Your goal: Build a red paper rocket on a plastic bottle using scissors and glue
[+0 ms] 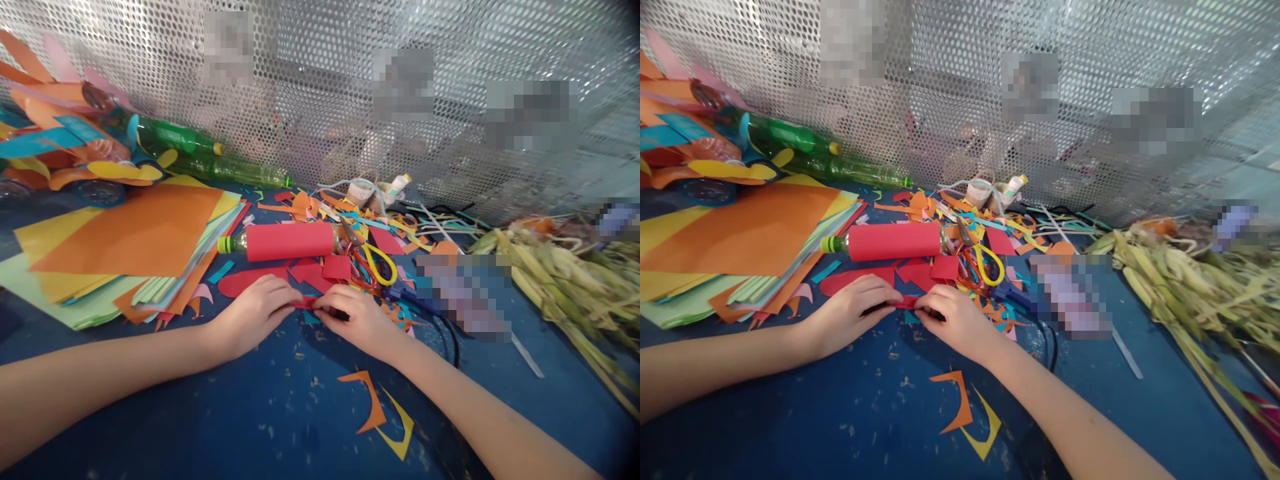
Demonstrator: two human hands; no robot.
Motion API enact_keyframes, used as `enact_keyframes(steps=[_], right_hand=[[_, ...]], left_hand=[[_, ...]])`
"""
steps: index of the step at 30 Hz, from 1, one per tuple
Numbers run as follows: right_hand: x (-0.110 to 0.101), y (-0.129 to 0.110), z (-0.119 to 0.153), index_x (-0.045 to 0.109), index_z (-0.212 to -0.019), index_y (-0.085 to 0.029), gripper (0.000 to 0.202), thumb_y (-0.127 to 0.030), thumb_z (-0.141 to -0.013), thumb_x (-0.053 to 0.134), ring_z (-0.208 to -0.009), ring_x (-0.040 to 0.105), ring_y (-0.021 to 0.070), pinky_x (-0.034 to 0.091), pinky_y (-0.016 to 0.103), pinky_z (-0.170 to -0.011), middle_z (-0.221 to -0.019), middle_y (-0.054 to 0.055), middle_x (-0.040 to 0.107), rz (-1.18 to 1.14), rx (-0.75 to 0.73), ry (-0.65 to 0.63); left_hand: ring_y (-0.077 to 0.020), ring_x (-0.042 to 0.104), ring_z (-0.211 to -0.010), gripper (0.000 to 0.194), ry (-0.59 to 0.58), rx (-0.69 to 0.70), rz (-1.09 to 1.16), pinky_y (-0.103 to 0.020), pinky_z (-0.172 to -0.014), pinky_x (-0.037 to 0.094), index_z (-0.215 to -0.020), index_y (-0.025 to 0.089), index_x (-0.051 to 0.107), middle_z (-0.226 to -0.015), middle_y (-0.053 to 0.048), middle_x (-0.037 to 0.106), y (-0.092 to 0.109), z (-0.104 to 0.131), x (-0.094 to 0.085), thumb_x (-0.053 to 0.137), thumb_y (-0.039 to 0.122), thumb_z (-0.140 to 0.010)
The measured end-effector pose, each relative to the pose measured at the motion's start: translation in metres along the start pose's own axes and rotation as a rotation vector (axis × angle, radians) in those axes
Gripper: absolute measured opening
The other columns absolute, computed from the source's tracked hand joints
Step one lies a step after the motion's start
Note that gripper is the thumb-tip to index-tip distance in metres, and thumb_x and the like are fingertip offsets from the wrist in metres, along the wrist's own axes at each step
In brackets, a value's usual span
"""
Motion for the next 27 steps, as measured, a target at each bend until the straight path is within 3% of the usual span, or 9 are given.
enact_keyframes(steps=[6, 20, 27], right_hand=[[0.000, 0.000, 0.000, 0.062, -0.090, -0.018, 0.013, -0.021, -0.085, 0.050, -0.074, 0.056, 0.0143, 0.047, 0.028, -0.066, -0.079, 0.004, 0.059, -0.001, -0.005, 0.018], [0.000, -0.001, -0.001, 0.063, -0.094, -0.019, 0.015, -0.019, -0.086, 0.050, -0.074, 0.055, 0.0142, 0.046, 0.027, -0.067, -0.079, 0.004, 0.058, -0.020, -0.001, 0.016], [-0.001, 0.000, -0.001, 0.063, -0.093, -0.017, 0.015, -0.019, -0.085, 0.050, -0.072, 0.054, 0.0141, 0.045, 0.027, -0.066, -0.078, 0.004, 0.058, -0.001, 0.007, 0.018]], left_hand=[[-0.0170, 0.052, -0.083, 0.020, -0.045, 0.069, -0.082, -0.031, -0.076, 0.044, -0.093, 0.015, 0.062, -0.086, -0.006, 0.060, 0.008, 0.000, 0.001, 0.042, 0.019, -0.090], [-0.0170, 0.053, -0.085, 0.019, 0.005, -0.020, -0.018, -0.032, -0.079, 0.045, -0.101, 0.017, 0.059, -0.092, -0.005, 0.062, -0.003, -0.002, 0.000, 0.044, 0.018, -0.089], [-0.0177, 0.052, -0.082, 0.023, -0.050, 0.015, -0.091, -0.031, -0.074, 0.045, -0.099, 0.015, 0.062, -0.088, -0.007, 0.059, 0.003, -0.003, 0.001, 0.041, 0.018, -0.090]])
Point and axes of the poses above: each hand's wrist, its own z-axis away from the middle knuckle, its own x-axis out of the palm, y = z × x, the point moved 9 cm from there along -z, towards the middle knuckle
